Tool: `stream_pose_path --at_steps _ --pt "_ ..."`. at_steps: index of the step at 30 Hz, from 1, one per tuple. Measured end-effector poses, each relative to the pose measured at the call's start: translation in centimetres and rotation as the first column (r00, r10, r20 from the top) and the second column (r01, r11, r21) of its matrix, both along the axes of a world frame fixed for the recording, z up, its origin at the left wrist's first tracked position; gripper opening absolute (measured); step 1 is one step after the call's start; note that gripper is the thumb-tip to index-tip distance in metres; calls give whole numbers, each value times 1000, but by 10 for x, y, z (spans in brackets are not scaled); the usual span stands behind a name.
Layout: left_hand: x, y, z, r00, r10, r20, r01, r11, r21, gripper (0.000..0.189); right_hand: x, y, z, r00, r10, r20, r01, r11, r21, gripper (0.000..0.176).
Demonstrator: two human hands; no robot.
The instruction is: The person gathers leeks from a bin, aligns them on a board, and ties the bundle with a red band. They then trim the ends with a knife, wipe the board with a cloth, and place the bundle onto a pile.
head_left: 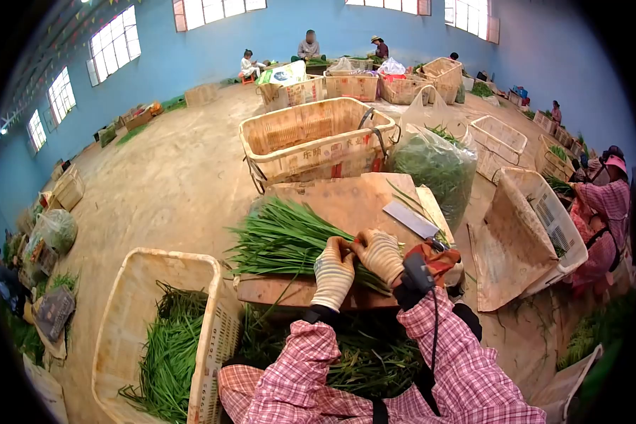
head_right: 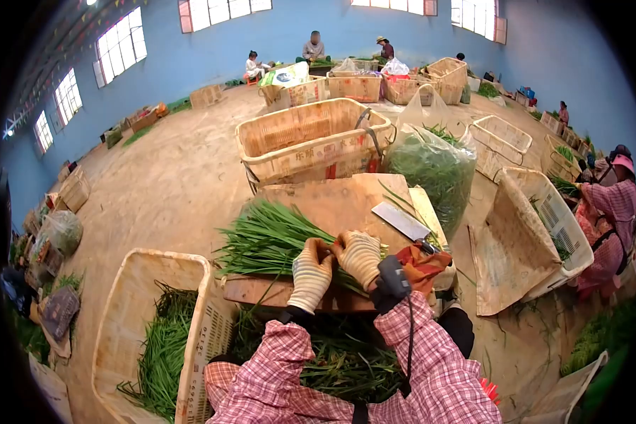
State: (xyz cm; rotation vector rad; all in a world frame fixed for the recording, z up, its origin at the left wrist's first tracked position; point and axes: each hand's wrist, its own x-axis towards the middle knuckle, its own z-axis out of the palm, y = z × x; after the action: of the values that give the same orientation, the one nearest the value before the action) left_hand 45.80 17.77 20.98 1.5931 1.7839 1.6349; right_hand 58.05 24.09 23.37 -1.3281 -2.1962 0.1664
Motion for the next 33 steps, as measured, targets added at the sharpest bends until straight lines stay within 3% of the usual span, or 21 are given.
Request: stream_pose_path --at_steps 3,4,6,7,11,16,18,20,23,24,25,27,30,31,33 --pt "0 1 -1 992 44 -120 -31 994 107 11 -11 0 3 971 -98 219 62 984 165 23" --pt "-1 0 -3 999 -16 -45 21 994 107 12 -11 2 -13 978 -153 142 115 963 243 23" --pt "2 -5 8 1000 27 -14 -25 994 108 13 -7 8 -18 993 -90 75 76 983 170 26" --pt "2 -13 23 999 34 18 -32 998 -61 18 -7 3 -2 997 -73 -4 73 997 -4 26" --pt "-4 -6 4 999 -18 -46 7 975 -221 18 0 10 -8 990 -30 -140 24 999 -48 21" --pt "-3 10 -3 982 36 -186 -6 987 161 16 3 14 -10 969 -38 -245 -8 983 -182 24" --pt "5 18 -1 987 -57 151 61 998 -19 15 7 21 -16 924 -22 -382 -85 962 -259 23" --pt "14 17 4 868 -103 485 165 983 -86 13 10 27 -20 883 -17 -470 -131 951 -281 22" --pt "14 23 -3 750 -191 633 202 978 56 13 13 31 -23 863 -7 -504 -150 951 -271 20" --pt "12 18 3 668 -165 725 262 965 -22 14 14 29 -22 851 -11 -525 -163 945 -285 20" --pt "10 16 8 704 -171 689 290 955 -60 13 12 26 -19 838 -11 -545 -180 938 -296 20" --pt "7 19 1 702 -241 670 332 943 -8 13 9 20 -16 865 -43 -501 -107 958 -266 21" --pt "7 8 -5 813 -244 529 292 956 -8 12 8 8 -10 913 -75 -401 -17 975 -222 20" --pt "7 3 -3 787 -244 567 328 944 -48 11 15 16 -33 984 177 -26 -154 910 386 18" --pt "10 14 -19 902 -220 370 197 975 100 18 18 29 -39 982 149 116 -176 943 283 23"
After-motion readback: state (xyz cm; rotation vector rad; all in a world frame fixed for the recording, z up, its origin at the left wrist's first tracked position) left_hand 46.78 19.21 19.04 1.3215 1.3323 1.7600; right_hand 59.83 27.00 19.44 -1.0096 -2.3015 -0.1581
